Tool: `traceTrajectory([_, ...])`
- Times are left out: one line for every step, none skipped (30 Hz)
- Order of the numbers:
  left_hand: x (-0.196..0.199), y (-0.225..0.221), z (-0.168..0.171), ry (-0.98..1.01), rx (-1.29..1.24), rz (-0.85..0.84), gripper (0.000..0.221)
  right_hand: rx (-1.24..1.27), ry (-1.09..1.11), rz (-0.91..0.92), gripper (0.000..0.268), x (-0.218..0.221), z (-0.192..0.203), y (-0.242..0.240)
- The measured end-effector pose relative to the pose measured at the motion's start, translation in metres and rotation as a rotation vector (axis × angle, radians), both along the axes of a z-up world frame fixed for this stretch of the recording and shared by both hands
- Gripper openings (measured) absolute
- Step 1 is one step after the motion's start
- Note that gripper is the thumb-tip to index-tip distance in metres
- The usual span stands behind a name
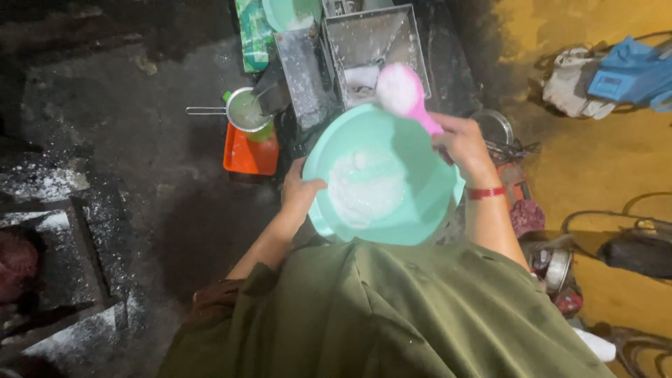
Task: Mixing a white powder with liquid in a bowl using a scoop and pouring it into a machine hopper.
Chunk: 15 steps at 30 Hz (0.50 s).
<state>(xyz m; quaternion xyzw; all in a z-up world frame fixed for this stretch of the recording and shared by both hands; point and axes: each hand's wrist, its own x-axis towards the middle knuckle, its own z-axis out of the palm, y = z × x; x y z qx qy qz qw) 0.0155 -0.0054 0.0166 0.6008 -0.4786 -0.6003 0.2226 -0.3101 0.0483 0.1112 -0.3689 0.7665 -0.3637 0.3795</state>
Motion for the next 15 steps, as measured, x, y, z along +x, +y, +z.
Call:
traceTrajectory([0.001,-0.001,-0.001,0.093,0.029,-0.013,0.071,-0.048,0.137,0.021,0.053,-0.010,-0.010,-0.016])
traceTrajectory([-0.003,0.001,-0.003,0.096,0.020,-0.007,0.071,-0.057,0.140,0.027,0.053,-0.003,-0.009,-0.030])
traceTrajectory([-0.006,0.004,-0.006,0.209,0.077,0.029,0.074,0.004,0.379,0.157,0.053,0.006,-0.008,-0.042])
traceTrajectory([-0.009,0.006,-0.008,0.322,0.132,0.064,0.079,0.065,0.617,0.285,0.053,0.014,-0.007,-0.055])
traceTrajectory([-0.009,0.010,0.005,0.323,0.122,0.071,0.079,0.054,0.620,0.290,0.053,0.026,0.004,-0.058])
traceTrajectory([-0.009,0.014,0.018,0.407,0.151,0.132,0.082,0.125,0.674,0.277,0.052,0.037,0.014,-0.060])
traceTrajectory([-0.009,0.020,0.030,0.490,0.182,0.194,0.085,0.199,0.728,0.263,0.051,0.049,0.024,-0.062])
traceTrajectory([-0.007,0.020,0.027,0.492,0.175,0.201,0.085,0.191,0.730,0.269,0.051,0.031,0.007,-0.062])
traceTrajectory([-0.004,0.023,0.025,0.501,0.177,0.205,0.086,0.120,0.690,0.253,0.052,0.014,-0.010,-0.061])
traceTrajectory([-0.002,0.025,0.022,0.510,0.179,0.209,0.087,0.049,0.648,0.237,0.054,-0.004,-0.027,-0.061])
traceTrajectory([-0.001,0.024,0.029,0.506,0.182,0.217,0.087,0.052,0.644,0.245,0.054,0.001,-0.010,-0.052])
traceTrajectory([-0.001,0.023,0.037,0.550,0.151,0.257,0.085,-0.120,0.424,0.174,0.052,0.006,0.008,-0.044])
traceTrajectory([-0.001,0.019,0.044,0.594,0.114,0.293,0.083,-0.291,0.202,0.097,0.050,0.010,0.026,-0.037])
traceTrajectory([-0.003,0.014,0.063,0.591,0.112,0.297,0.083,-0.292,0.198,0.100,0.050,0.021,0.051,-0.028])
traceTrajectory([-0.008,0.005,0.084,0.665,0.075,0.345,0.077,-0.327,0.098,0.081,0.048,0.030,0.078,-0.021])
